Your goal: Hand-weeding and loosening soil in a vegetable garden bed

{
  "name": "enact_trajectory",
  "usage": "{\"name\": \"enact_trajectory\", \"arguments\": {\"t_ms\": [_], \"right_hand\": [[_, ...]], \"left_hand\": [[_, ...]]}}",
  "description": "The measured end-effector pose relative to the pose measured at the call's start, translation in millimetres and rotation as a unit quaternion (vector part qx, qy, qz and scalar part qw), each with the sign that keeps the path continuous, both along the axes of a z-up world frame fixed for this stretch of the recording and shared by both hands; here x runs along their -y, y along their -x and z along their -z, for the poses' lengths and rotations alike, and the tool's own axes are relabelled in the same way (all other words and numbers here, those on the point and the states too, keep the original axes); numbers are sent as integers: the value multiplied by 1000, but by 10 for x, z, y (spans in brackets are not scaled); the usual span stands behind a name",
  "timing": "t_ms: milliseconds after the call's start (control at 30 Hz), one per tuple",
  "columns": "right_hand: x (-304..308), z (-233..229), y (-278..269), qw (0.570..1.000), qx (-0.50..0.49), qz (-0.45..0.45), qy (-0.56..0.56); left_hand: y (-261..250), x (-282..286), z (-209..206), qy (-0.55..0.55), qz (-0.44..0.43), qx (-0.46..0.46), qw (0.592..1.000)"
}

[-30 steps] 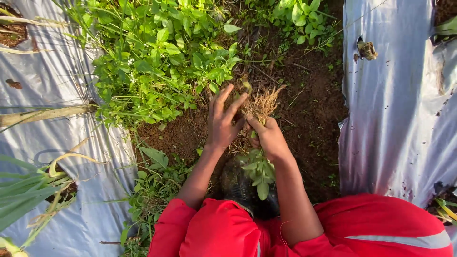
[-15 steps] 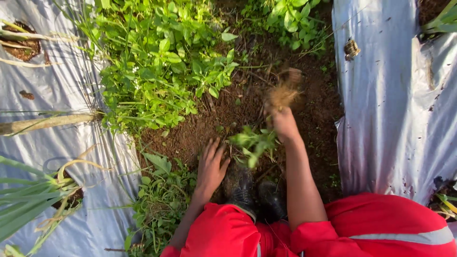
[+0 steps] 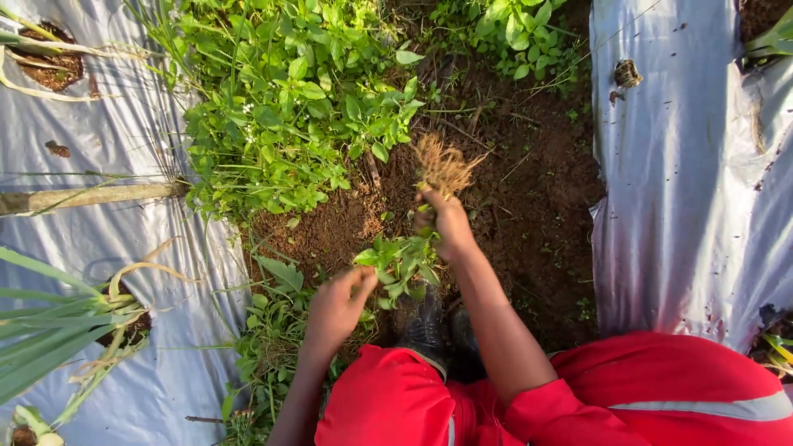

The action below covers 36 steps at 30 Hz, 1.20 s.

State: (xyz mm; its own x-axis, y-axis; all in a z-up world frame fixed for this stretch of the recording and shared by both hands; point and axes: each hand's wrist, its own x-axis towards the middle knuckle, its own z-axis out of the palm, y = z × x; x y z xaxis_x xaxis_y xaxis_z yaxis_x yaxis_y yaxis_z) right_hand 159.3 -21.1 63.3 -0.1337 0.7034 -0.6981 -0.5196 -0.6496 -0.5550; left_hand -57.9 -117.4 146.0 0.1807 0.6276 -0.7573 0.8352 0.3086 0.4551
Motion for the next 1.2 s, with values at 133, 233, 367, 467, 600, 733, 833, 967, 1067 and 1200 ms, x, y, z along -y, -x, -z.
{"name": "enact_trajectory", "arguments": {"t_ms": [133, 233, 367, 467, 600, 733, 833, 967, 1067, 1200], "right_hand": [[339, 180, 424, 987, 41, -139, -70], [653, 803, 639, 966, 50, -207, -146], [1123, 1831, 825, 913, 23, -246, -324], [792, 800, 646, 890, 39, -302, -340], [318, -506, 510, 843, 63, -382, -372], [128, -284, 269, 880, 50, -351, -317], [37, 122, 57, 945, 128, -261, -150], [-21, 483, -394, 991, 133, -11, -9], [-78, 567, -616, 976, 216, 23, 0], [-445, 551, -551, 944, 325, -18, -53]], "left_hand": [[-276, -506, -156, -141, -214, 90, 962], [-259, -685, -54, -82, -194, 99, 972], [-203, -791, -288, -27, -160, 153, 975], [-69, -689, 16, -180, -137, 184, 957], [323, -462, -82, -236, -120, 115, 957], [763, -266, -683, -408, 13, -58, 911], [868, 24, -594, -433, 138, -227, 861], [1088, 1057, 620, -426, 313, -209, 823], [1170, 1560, 849, -405, 316, -210, 832], [996, 1101, 455, -111, 265, -147, 947]]}}
